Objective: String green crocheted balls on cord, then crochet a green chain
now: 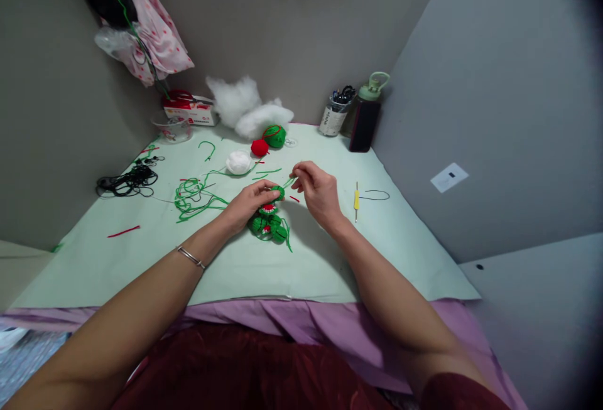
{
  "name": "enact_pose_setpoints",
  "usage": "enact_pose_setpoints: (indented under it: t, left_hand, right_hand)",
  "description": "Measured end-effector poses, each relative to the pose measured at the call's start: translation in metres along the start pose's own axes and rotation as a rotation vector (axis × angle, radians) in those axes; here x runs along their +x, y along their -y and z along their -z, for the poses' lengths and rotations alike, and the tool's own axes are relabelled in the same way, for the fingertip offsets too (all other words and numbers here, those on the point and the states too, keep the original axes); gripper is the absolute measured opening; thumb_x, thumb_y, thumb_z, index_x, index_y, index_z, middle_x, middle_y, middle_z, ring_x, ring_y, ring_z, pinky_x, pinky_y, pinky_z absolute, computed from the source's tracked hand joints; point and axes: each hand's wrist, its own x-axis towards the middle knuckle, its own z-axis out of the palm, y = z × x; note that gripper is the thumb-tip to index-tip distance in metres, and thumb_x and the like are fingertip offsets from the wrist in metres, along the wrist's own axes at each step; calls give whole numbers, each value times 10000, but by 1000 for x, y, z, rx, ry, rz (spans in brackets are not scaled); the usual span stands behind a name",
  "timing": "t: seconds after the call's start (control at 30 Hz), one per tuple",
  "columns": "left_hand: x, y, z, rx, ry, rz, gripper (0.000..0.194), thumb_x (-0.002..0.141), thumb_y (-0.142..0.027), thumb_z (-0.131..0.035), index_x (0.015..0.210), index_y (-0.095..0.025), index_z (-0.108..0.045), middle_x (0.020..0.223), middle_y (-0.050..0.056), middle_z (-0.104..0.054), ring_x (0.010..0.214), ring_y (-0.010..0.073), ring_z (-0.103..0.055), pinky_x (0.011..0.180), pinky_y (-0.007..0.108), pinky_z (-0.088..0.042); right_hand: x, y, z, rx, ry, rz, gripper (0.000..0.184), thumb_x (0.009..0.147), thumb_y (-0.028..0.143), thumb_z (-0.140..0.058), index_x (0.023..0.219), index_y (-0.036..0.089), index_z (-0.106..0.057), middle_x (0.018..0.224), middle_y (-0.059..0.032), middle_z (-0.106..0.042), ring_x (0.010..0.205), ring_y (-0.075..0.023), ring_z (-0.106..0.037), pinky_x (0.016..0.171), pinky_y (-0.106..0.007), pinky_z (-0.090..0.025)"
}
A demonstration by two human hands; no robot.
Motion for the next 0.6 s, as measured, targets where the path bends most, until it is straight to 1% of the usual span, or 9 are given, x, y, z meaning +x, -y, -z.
enact_pose_setpoints:
  t: [0.07,0.2,0.3,0.4,0.53,0.6]
  left_hand:
    - [0,0,-1,17,-4,-2,414,737,-474,-851,976,-175,-694,915,43,-718,753,152,-602,679,278,-456]
    - [-1,0,-2,28,11,17,406,741,-485,-844,953,-175,-690,917,48,-728,746,146,-593,682,277,-449]
    - [-1,0,-1,0,-2,22,423,731,-488,-854,962,-178,-684,916,46,-723,718,140,-576,644,270,-440]
    - [0,-1,-1,-44,-24,16,447,728,-473,-867,1014,-185,-678,910,26,-705,678,124,-563,607,260,-432]
    - [0,-4,0,-112,-63,6,488,705,-441,-894,1049,-177,-670,889,10,-677,737,143,-623,674,279,-494]
    - [1,-5,1,-128,-81,-10,499,704,-427,-896,1071,-175,-671,867,13,-676,763,154,-636,687,285,-502]
  right_hand:
    - [1,-2,0,9,12,-6,162,981,313,-520,884,226,-616,835,-7,-708,641,-126,-666,652,-270,-513]
    - [7,-7,3,163,-88,-116,170,943,342,-543,847,217,-606,789,-5,-700,616,-122,-664,582,-245,-519]
    - [9,-6,3,248,-37,-137,174,899,366,-613,835,206,-642,750,-2,-689,579,-111,-624,567,-244,-523]
    - [10,-2,3,316,1,-178,233,847,430,-696,849,197,-688,709,2,-679,567,-107,-609,547,-241,-510]
    - [11,5,7,458,50,-268,333,760,482,-792,869,176,-720,646,10,-659,544,-111,-612,512,-238,-481]
    - [12,7,10,502,86,-309,367,718,489,-829,870,170,-729,627,17,-648,531,-106,-599,498,-235,-468]
